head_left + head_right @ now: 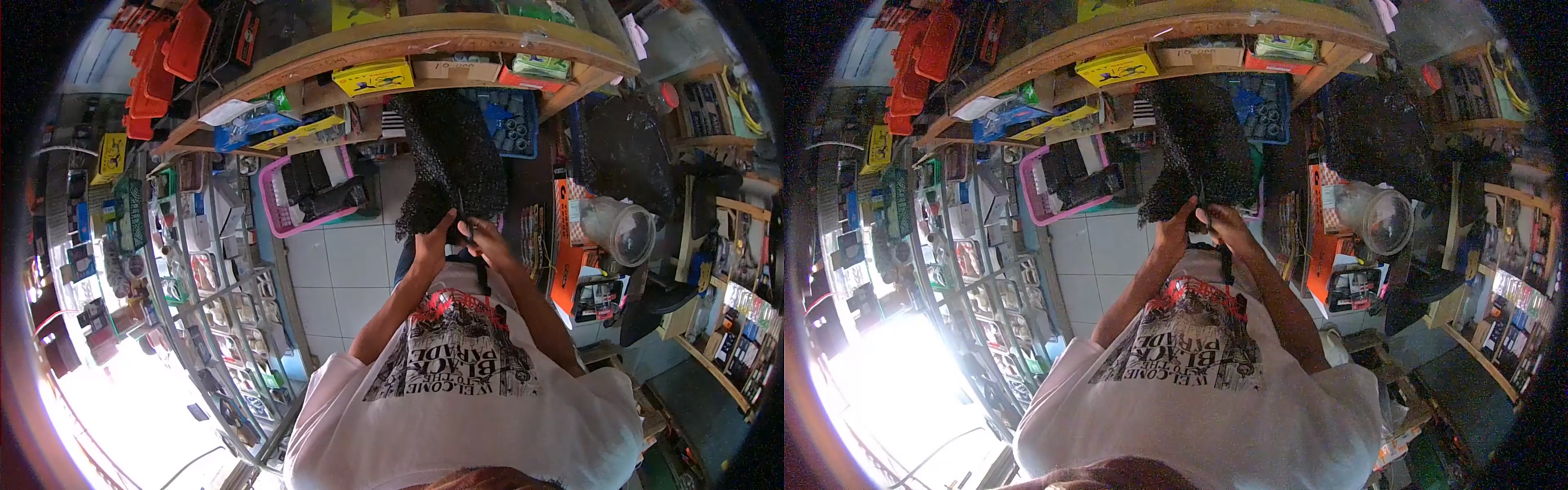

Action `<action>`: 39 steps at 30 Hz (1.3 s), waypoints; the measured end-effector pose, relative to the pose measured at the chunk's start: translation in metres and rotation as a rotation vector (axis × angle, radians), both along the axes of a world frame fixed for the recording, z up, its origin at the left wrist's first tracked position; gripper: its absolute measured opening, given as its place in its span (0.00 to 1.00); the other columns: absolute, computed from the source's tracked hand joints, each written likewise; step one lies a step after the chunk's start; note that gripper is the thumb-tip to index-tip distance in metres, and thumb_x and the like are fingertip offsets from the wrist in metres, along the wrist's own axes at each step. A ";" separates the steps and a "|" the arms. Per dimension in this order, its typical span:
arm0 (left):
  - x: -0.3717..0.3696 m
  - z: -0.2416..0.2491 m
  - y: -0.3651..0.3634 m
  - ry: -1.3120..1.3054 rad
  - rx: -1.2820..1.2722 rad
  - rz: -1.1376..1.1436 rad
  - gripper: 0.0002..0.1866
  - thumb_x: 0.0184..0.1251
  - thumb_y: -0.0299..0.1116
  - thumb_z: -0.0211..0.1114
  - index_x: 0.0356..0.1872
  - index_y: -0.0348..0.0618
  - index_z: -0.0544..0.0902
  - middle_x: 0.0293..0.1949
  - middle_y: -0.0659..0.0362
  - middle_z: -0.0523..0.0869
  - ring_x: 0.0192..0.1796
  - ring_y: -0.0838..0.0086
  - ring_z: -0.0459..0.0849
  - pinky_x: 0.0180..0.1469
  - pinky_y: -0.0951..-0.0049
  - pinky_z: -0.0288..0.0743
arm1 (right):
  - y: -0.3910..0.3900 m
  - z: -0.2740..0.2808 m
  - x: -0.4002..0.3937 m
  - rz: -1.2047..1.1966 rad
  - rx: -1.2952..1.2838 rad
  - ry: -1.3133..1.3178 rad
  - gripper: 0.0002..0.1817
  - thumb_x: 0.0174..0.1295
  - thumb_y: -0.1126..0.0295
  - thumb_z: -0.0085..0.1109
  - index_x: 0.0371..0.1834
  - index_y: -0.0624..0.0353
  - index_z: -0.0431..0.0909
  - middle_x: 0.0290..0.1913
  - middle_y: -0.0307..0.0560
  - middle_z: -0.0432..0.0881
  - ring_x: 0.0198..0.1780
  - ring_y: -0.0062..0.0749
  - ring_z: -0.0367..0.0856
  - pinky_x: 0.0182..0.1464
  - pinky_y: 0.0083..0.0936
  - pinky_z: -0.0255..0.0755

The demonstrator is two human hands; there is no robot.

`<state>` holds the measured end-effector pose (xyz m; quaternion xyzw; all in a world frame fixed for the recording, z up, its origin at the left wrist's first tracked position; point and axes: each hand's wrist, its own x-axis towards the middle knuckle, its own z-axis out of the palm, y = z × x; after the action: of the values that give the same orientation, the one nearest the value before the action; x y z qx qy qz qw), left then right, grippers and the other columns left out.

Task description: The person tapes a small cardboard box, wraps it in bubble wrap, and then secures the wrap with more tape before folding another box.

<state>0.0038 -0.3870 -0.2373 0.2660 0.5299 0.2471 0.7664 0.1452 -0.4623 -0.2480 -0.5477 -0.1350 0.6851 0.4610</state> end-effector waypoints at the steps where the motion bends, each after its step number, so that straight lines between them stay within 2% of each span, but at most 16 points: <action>1: 0.000 0.002 0.001 0.001 -0.009 -0.006 0.11 0.66 0.24 0.71 0.47 0.40 0.83 0.43 0.63 0.86 0.42 0.74 0.84 0.43 0.70 0.79 | 0.002 0.005 0.001 0.006 -0.020 -0.008 0.22 0.65 0.46 0.67 0.35 0.55 0.76 0.22 0.30 0.69 0.19 0.14 0.64 0.22 0.19 0.58; 4: 0.004 -0.004 0.000 -0.101 -0.020 0.116 0.11 0.65 0.22 0.71 0.47 0.40 0.83 0.43 0.63 0.86 0.43 0.75 0.84 0.44 0.71 0.79 | 0.005 0.009 0.002 0.035 -0.032 -0.039 0.22 0.66 0.48 0.68 0.41 0.56 0.74 0.25 0.31 0.68 0.20 0.13 0.60 0.23 0.17 0.55; 6: 0.006 -0.011 -0.006 -0.130 0.192 0.125 0.10 0.66 0.23 0.70 0.47 0.40 0.83 0.43 0.63 0.86 0.43 0.75 0.84 0.44 0.71 0.79 | 0.004 0.000 0.003 0.070 0.024 -0.067 0.23 0.66 0.48 0.67 0.42 0.57 0.75 0.26 0.32 0.71 0.21 0.13 0.61 0.24 0.17 0.55; 9: -0.006 -0.020 -0.003 -0.086 0.142 0.017 0.15 0.73 0.23 0.59 0.59 0.39 0.81 0.53 0.58 0.84 0.48 0.72 0.83 0.49 0.69 0.78 | 0.005 -0.004 -0.002 0.000 0.042 -0.105 0.23 0.65 0.45 0.67 0.29 0.54 0.78 0.21 0.31 0.73 0.16 0.14 0.63 0.19 0.19 0.58; 11: -0.010 -0.024 -0.002 -0.129 0.059 -0.011 0.15 0.73 0.22 0.59 0.59 0.39 0.81 0.53 0.58 0.84 0.48 0.71 0.83 0.49 0.69 0.77 | 0.007 -0.003 0.002 0.015 0.007 -0.084 0.23 0.65 0.45 0.67 0.29 0.54 0.78 0.21 0.31 0.72 0.17 0.14 0.63 0.20 0.20 0.57; 13: -0.008 -0.016 -0.001 -0.266 0.052 0.051 0.09 0.66 0.22 0.69 0.46 0.39 0.84 0.42 0.62 0.86 0.42 0.75 0.84 0.43 0.71 0.78 | 0.012 0.003 0.006 0.024 -0.019 -0.070 0.24 0.65 0.45 0.67 0.28 0.55 0.78 0.22 0.31 0.72 0.17 0.13 0.63 0.20 0.20 0.56; 16: -0.008 -0.012 -0.002 -0.264 0.014 0.046 0.09 0.66 0.22 0.68 0.46 0.39 0.84 0.41 0.61 0.86 0.41 0.74 0.85 0.43 0.72 0.77 | 0.018 0.004 0.008 0.034 -0.024 -0.061 0.23 0.66 0.46 0.66 0.28 0.55 0.78 0.23 0.31 0.73 0.18 0.14 0.62 0.21 0.20 0.54; 18: -0.008 -0.012 -0.004 -0.164 0.220 -0.006 0.09 0.67 0.22 0.67 0.46 0.39 0.84 0.40 0.61 0.86 0.41 0.74 0.85 0.43 0.72 0.77 | 0.020 -0.002 0.006 0.052 -0.001 -0.056 0.22 0.67 0.47 0.66 0.29 0.55 0.79 0.23 0.32 0.74 0.19 0.14 0.61 0.22 0.20 0.54; 21: -0.007 -0.002 -0.003 -0.110 0.234 0.018 0.08 0.67 0.23 0.67 0.46 0.38 0.84 0.41 0.60 0.86 0.41 0.75 0.84 0.44 0.73 0.77 | 0.023 0.008 0.006 0.017 -0.013 -0.007 0.20 0.68 0.49 0.65 0.30 0.54 0.78 0.25 0.31 0.74 0.20 0.14 0.61 0.23 0.19 0.54; 23: -0.015 -0.008 0.000 -0.032 0.259 -0.144 0.18 0.64 0.18 0.62 0.55 0.39 0.78 0.51 0.55 0.83 0.50 0.70 0.82 0.52 0.71 0.75 | 0.026 0.008 0.006 0.011 -0.005 0.039 0.19 0.68 0.50 0.65 0.31 0.54 0.78 0.25 0.30 0.74 0.21 0.13 0.61 0.24 0.19 0.55; 24: -0.028 -0.028 0.003 0.044 0.328 -0.329 0.28 0.60 0.12 0.57 0.64 0.41 0.73 0.60 0.50 0.79 0.59 0.65 0.80 0.60 0.68 0.72 | 0.025 0.008 0.007 0.005 -0.002 0.059 0.19 0.68 0.50 0.66 0.31 0.54 0.78 0.26 0.30 0.74 0.21 0.13 0.61 0.24 0.18 0.55; 26: -0.034 -0.037 0.004 0.155 0.576 -0.509 0.41 0.55 0.06 0.53 0.74 0.43 0.67 0.69 0.45 0.75 0.69 0.60 0.76 0.68 0.65 0.70 | 0.022 -0.013 0.006 0.013 0.003 0.033 0.18 0.68 0.51 0.66 0.31 0.54 0.78 0.25 0.29 0.73 0.21 0.13 0.61 0.24 0.18 0.55; 29: -0.032 -0.036 0.005 0.220 0.954 -0.465 0.45 0.53 0.06 0.57 0.76 0.44 0.63 0.71 0.44 0.73 0.71 0.58 0.74 0.69 0.63 0.71 | 0.024 -0.017 0.000 0.013 0.000 -0.008 0.18 0.68 0.53 0.67 0.29 0.53 0.77 0.23 0.28 0.71 0.22 0.12 0.62 0.24 0.19 0.55; 30: -0.028 -0.044 0.009 0.207 0.971 -0.445 0.46 0.52 0.06 0.58 0.77 0.44 0.62 0.71 0.44 0.73 0.71 0.57 0.74 0.68 0.63 0.72 | 0.025 -0.016 -0.002 0.009 -0.003 -0.023 0.18 0.67 0.53 0.68 0.28 0.53 0.77 0.23 0.27 0.70 0.22 0.12 0.62 0.24 0.19 0.55; 33: -0.021 -0.056 0.015 0.263 0.953 -0.499 0.48 0.51 0.06 0.60 0.78 0.44 0.59 0.72 0.45 0.72 0.71 0.57 0.74 0.68 0.62 0.73 | 0.024 -0.019 -0.005 0.022 0.009 -0.058 0.14 0.67 0.59 0.68 0.39 0.59 0.79 0.29 0.30 0.77 0.24 0.11 0.65 0.23 0.17 0.55; 39: -0.019 -0.067 0.022 0.341 0.994 -0.557 0.43 0.56 0.10 0.61 0.76 0.44 0.64 0.71 0.45 0.73 0.70 0.59 0.76 0.66 0.65 0.75 | 0.022 -0.040 -0.002 0.043 0.106 -0.068 0.15 0.68 0.56 0.67 0.33 0.56 0.80 0.25 0.31 0.75 0.19 0.13 0.63 0.22 0.19 0.53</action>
<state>-0.0155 -0.3649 -0.3043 0.7580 0.3764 0.2090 0.4900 0.1428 -0.4407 -0.2875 -0.5425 -0.1983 0.6678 0.4695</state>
